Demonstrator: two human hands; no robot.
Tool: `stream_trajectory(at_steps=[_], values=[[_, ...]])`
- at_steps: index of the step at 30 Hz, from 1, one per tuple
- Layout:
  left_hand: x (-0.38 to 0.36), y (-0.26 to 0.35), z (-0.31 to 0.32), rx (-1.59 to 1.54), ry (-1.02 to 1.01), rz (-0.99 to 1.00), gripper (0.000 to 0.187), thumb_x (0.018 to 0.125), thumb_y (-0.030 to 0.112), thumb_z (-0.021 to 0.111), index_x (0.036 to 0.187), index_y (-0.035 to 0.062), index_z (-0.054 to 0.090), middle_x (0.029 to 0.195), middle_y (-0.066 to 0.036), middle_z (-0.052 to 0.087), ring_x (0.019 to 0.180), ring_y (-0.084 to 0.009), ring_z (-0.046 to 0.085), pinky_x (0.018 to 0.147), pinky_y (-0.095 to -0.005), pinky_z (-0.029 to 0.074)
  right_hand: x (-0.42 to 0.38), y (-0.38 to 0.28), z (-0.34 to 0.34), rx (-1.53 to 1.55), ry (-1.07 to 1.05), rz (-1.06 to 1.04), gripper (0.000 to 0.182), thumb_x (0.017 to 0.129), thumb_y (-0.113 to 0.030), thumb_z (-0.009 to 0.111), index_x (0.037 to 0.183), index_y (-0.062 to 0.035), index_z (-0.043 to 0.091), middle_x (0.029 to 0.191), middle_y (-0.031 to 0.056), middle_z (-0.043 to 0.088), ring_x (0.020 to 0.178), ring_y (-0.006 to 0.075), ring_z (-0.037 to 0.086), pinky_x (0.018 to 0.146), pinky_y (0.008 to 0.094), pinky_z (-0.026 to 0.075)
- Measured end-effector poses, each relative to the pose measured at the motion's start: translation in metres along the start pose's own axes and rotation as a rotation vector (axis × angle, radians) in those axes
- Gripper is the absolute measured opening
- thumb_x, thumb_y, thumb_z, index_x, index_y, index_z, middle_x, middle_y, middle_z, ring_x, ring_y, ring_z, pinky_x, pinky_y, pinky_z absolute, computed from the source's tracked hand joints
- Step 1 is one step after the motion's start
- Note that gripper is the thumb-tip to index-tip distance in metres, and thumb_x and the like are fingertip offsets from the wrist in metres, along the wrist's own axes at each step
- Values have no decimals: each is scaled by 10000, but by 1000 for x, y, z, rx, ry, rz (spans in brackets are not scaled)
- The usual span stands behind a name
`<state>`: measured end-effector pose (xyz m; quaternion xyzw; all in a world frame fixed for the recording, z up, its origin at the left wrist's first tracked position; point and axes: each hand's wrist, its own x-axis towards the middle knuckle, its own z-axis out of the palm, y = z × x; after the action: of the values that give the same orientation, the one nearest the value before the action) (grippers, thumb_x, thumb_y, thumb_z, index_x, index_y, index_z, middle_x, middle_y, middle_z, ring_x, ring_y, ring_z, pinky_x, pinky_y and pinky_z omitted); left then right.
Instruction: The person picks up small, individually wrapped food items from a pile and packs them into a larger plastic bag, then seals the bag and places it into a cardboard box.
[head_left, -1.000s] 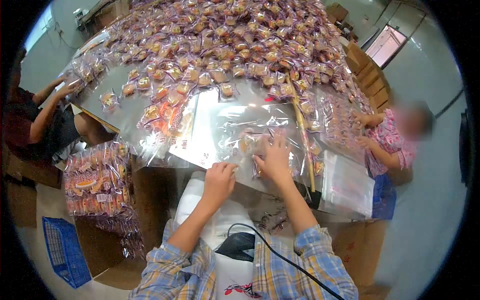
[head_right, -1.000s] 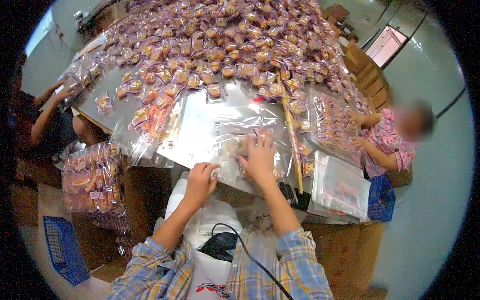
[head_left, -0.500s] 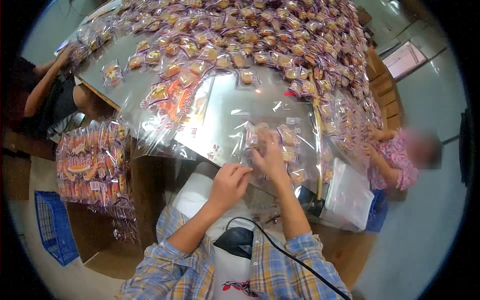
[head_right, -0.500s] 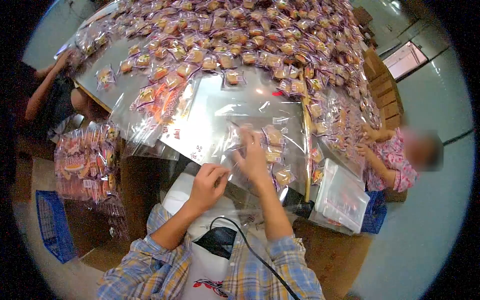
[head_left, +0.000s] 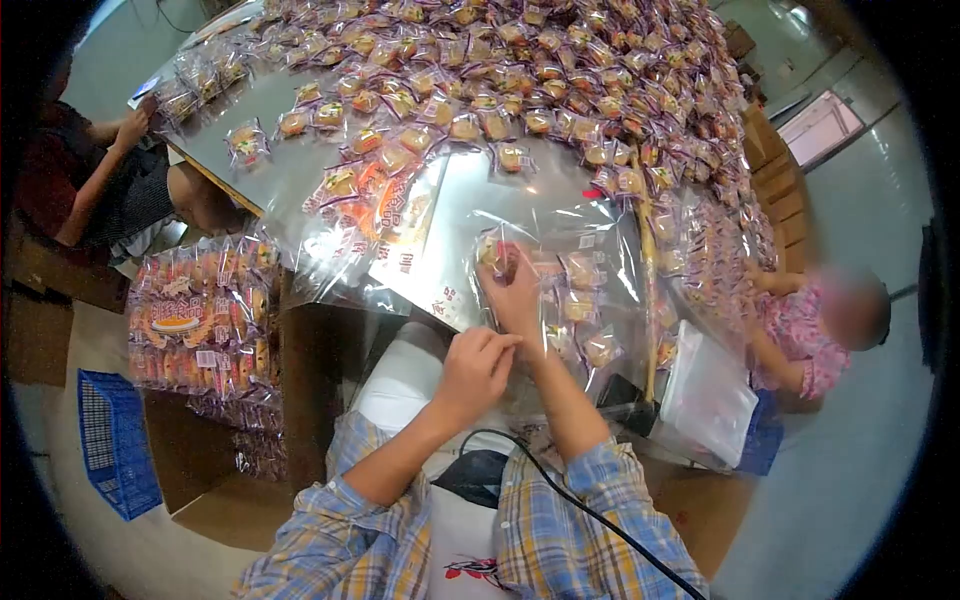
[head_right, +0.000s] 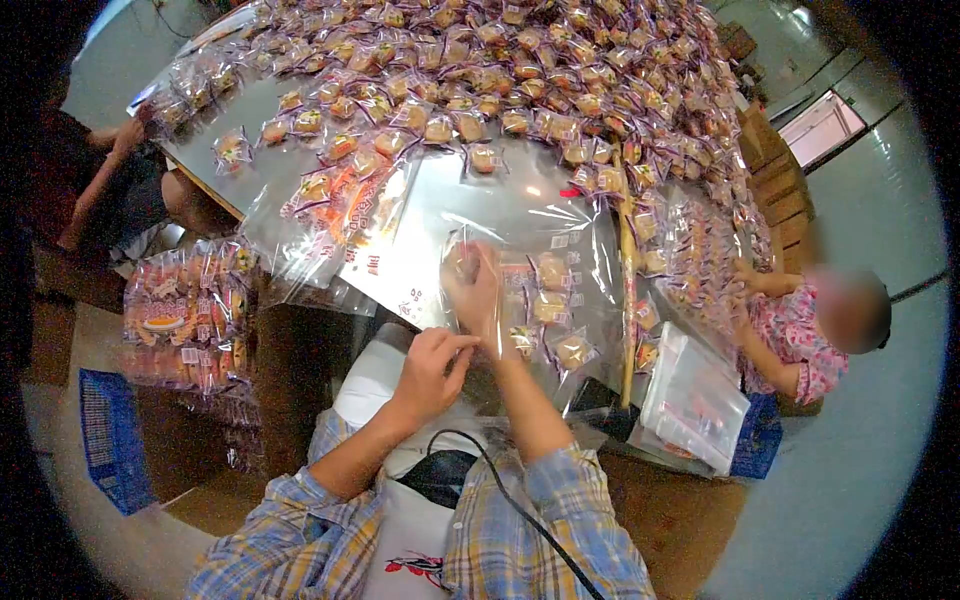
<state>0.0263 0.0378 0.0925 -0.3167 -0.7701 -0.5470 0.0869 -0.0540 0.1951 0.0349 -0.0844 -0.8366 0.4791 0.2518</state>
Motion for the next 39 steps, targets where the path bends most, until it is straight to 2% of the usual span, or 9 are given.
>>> stream_trajectory(at_steps=[2, 6, 10, 13, 18, 22, 29, 33, 39], values=[[-1, 3, -6, -10, 32, -16, 189, 901, -2, 714, 1088, 26, 721, 948, -149, 654, 888, -359, 637, 805, -420, 521, 4, -5, -4, -133, 94, -252, 415, 892, -140, 741, 1264, -19, 605, 1168, 204, 662, 1036, 406, 653, 897, 465, 550], [-1, -4, -10, -52, 142, -78, 187, 911, -2, 712, 1097, 23, 708, 962, -152, 652, 888, -349, 640, 787, -414, 529, 10, -26, -41, -430, -142, -338, 542, 782, -113, 745, 1302, -34, 616, 1144, 161, 650, 1078, 370, 624, 955, 490, 515], [-1, -3, -9, -83, 126, -73, 193, 895, 14, 712, 1086, 40, 697, 993, -142, 660, 943, -354, 636, 833, -434, 511, 11, -13, -60, -942, -330, -725, 752, 699, -220, 819, 1399, -57, 598, 1289, 133, 620, 1219, 352, 562, 1031, 501, 479], [-4, 0, -8, -35, 133, -19, 209, 886, 10, 724, 1092, 41, 701, 1020, -134, 654, 945, -342, 637, 832, -430, 510, 24, -9, -71, -700, -404, -752, 796, 667, -247, 837, 1401, -57, 597, 1343, 159, 596, 1251, 364, 557, 1071, 489, 469], [-6, 7, -10, 59, 183, 21, 234, 876, 1, 734, 1104, 50, 715, 1001, -116, 632, 919, -325, 627, 821, -430, 501, 46, -4, -58, 27, -379, 0, 585, 834, -281, 825, 1303, -25, 586, 1200, 147, 669, 1131, 296, 656, 961, 415, 512], [-6, -4, -15, 122, 163, -2, 300, 872, 0, 719, 1167, 47, 702, 1037, -132, 622, 964, -339, 619, 846, -440, 503, 59, -13, -44, -324, -158, -38, 559, 827, -208, 764, 1312, -23, 558, 1222, 237, 625, 1138, 417, 617, 970, 480, 508], [0, -15, -11, 150, 104, -156, 415, 869, 19, 673, 1283, 47, 657, 1117, -164, 601, 1052, -358, 614, 887, -449, 534, 49, 6, -48, -593, -346, -825, 504, 793, -120, 755, 1276, -72, 621, 1344, 174, 621, 1222, 393, 590, 981, 516, 508], [-3, -12, -17, 190, 17, -134, 405, 861, -20, 637, 1257, 57, 671, 1069, -126, 611, 1019, -340, 638, 833, -452, 556, 48, -11, -59, -723, -551, -260, 437, 864, -96, 688, 1295, -60, 628, 1321, 184, 616, 1182, 427, 604, 960, 544, 510], [-10, -4, -10, 89, 63, -139, 286, 891, -30, 624, 1148, 59, 710, 980, -145, 615, 770, -336, 645, 665, -446, 526, 79, 19, -51, -627, -98, -272, 679, 845, -127, 684, 1482, -21, 472, 1264, 262, 607, 1099, 472, 623, 955, 556, 504]])
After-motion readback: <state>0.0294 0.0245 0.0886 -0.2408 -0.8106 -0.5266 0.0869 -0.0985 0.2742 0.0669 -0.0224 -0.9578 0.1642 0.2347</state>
